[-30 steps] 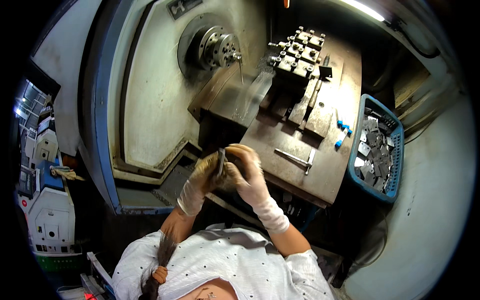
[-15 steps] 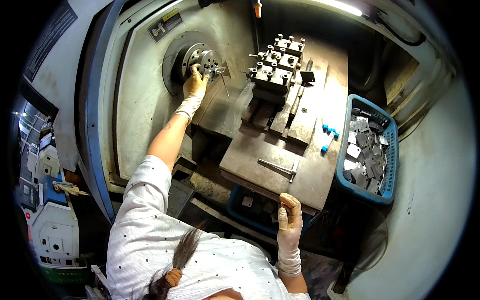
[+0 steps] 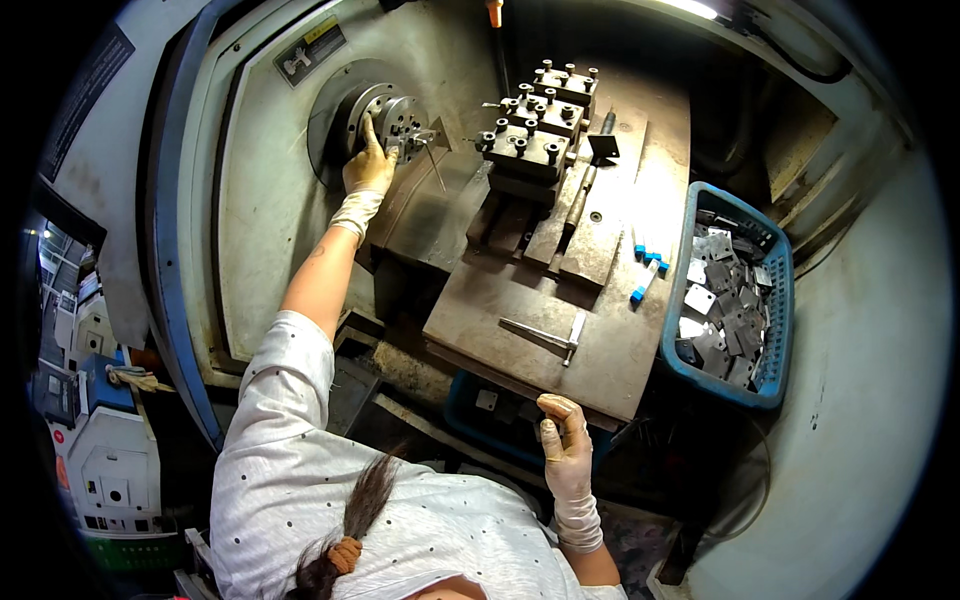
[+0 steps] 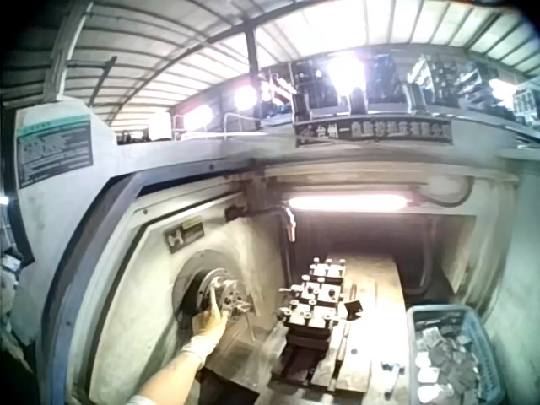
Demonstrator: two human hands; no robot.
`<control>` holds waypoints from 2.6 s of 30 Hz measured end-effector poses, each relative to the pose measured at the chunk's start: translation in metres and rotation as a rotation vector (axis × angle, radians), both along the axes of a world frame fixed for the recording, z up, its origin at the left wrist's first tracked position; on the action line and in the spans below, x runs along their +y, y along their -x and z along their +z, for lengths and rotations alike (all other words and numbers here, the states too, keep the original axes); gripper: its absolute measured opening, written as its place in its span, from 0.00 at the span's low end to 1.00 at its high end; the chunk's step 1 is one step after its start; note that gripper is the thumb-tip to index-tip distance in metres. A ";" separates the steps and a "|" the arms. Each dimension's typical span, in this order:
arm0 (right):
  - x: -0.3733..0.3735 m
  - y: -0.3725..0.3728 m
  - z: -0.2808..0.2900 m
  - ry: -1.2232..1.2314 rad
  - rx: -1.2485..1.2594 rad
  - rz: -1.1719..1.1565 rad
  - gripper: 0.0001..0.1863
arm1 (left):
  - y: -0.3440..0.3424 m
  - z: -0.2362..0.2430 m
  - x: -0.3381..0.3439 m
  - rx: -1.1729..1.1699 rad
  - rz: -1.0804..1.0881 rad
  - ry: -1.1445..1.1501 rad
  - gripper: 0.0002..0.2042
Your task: The person operates a CNC lathe, repeatedly opening the machine door, removing a machined metal part from the chuck, and placing it into a blue basket. They then load a new metal workpiece into the chuck, secure it, and close the door to resume machining.
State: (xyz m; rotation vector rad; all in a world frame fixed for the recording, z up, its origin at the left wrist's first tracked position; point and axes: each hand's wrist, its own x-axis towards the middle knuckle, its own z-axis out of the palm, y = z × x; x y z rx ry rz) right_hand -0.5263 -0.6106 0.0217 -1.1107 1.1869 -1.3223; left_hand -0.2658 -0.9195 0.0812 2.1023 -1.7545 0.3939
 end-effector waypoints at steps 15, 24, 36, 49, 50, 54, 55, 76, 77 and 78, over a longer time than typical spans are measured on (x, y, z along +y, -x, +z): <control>-0.062 -0.047 0.054 0.165 0.087 0.493 0.11 | 0.002 -0.016 -0.013 0.441 -0.032 0.080 0.47; -0.292 -0.184 0.005 -0.095 -0.026 -0.114 0.15 | -0.004 -0.048 -0.019 0.665 -0.120 0.288 0.39; -0.292 -0.194 -0.038 -0.015 0.163 0.044 0.12 | -0.019 -0.059 -0.029 0.562 -0.131 0.124 0.32; -0.295 -0.198 -0.007 -0.470 -0.276 0.338 0.10 | -0.015 -0.047 -0.029 0.489 -0.188 0.043 0.36; -0.282 -0.197 0.003 -0.457 -0.238 0.323 0.15 | -0.018 -0.052 -0.031 0.465 -0.206 0.100 0.36; -0.266 -0.189 0.048 -0.233 -0.558 0.340 0.20 | -0.026 -0.046 -0.034 0.418 -0.230 0.024 0.36; -0.274 -0.188 0.057 -0.090 -0.580 0.361 0.20 | -0.030 -0.041 -0.032 0.399 -0.231 -0.014 0.36; -0.258 -0.209 0.044 -0.340 -0.595 0.083 0.12 | -0.017 0.011 -0.034 0.315 -0.184 -0.282 0.36; -0.257 -0.205 0.053 -0.309 -0.591 0.091 0.12 | -0.013 0.012 -0.033 0.332 -0.188 -0.304 0.36; -0.255 -0.202 0.066 -0.334 -0.679 0.144 0.12 | -0.014 0.013 -0.032 0.346 -0.196 -0.298 0.35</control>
